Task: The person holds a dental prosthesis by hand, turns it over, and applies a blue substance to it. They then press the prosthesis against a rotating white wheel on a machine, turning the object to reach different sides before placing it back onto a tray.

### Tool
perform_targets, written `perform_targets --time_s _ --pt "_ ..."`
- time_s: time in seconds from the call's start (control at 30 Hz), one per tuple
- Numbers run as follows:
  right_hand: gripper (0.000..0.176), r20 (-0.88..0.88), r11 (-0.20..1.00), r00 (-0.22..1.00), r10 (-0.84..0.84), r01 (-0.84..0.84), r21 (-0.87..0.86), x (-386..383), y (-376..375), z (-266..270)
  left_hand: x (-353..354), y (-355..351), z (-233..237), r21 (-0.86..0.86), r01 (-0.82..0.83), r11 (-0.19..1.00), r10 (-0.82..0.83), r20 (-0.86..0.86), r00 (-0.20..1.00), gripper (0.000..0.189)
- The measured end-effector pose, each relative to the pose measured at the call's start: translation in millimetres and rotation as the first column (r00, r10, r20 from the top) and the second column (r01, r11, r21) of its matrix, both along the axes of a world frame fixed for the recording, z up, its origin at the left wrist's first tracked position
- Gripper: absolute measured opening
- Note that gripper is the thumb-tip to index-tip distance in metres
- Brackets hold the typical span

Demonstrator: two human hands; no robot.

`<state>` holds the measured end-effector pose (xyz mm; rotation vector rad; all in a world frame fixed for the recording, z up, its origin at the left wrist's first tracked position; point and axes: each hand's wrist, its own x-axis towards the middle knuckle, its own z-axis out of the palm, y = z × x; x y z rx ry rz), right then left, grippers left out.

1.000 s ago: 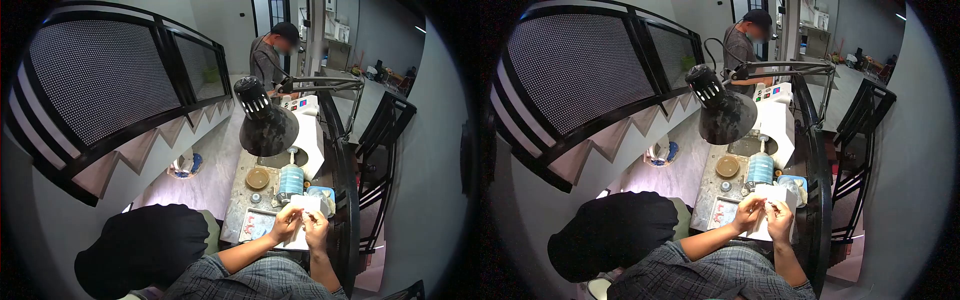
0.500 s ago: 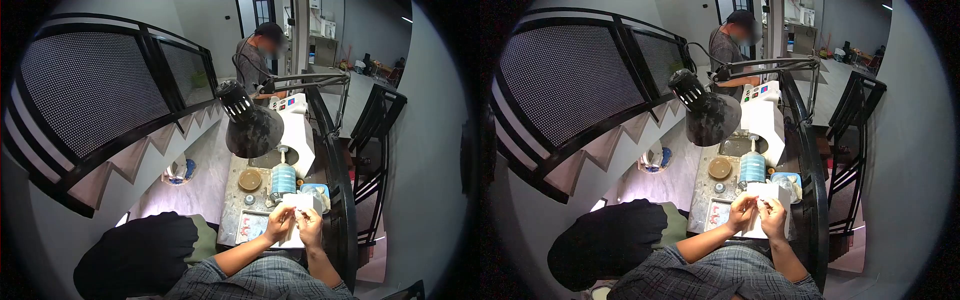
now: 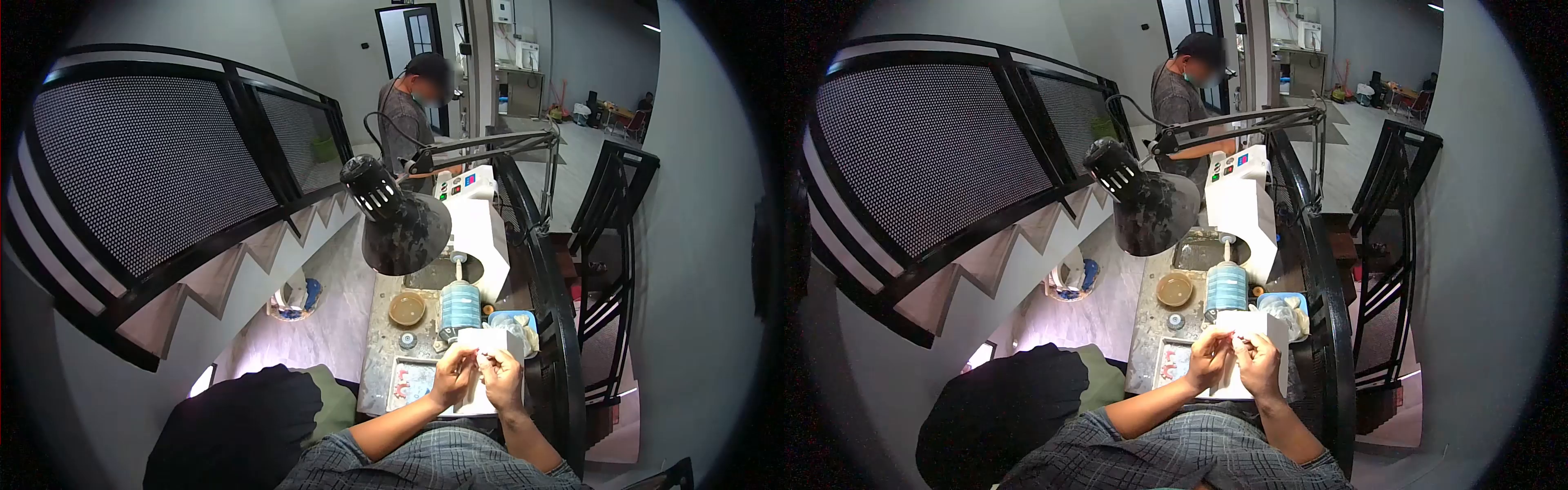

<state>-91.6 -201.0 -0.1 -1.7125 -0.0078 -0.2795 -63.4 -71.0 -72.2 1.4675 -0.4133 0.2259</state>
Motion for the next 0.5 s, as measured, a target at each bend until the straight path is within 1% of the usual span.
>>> perform_targets --time_s 0.1,0.17,0.23,0.37,0.43,0.5 --pt "0.015 -0.033 1.000 0.999 0.017 -0.017 0.003 -0.6 0.3 3.2 -1.1 0.7 5.0 0.026 -0.014 1.000 0.014 0.017 1.000 0.017" --pt "0.015 -0.013 1.000 1.000 0.012 -0.013 -0.024 -0.9 -0.4 0.3 -2.6 0.7 5.8 0.033 -0.024 0.999 0.023 0.024 0.999 0.016" --pt "0.015 -0.017 0.999 1.000 0.016 -0.016 -0.029 -1.7 -0.5 3.9 -3.5 -0.7 4.3 -0.016 -0.009 1.000 0.009 -0.014 1.000 0.015" --pt "0.016 0.003 0.999 1.000 0.022 -0.022 -0.036 -1.4 -0.6 4.8 -3.0 -0.4 3.0 -0.009 0.001 1.000 -0.001 -0.003 1.000 0.015" --pt "0.016 -0.009 0.999 1.000 0.015 -0.015 -0.032 -1.9 -0.4 4.2 -3.9 -1.5 7.1 -0.026 -0.037 0.999 0.036 -0.029 0.999 0.018" --pt "0.016 -0.021 1.000 1.000 0.009 -0.010 -0.028 -2.1 -0.9 2.6 -3.8 -0.9 8.1 -0.005 -0.033 0.999 0.033 -0.008 0.999 0.016"
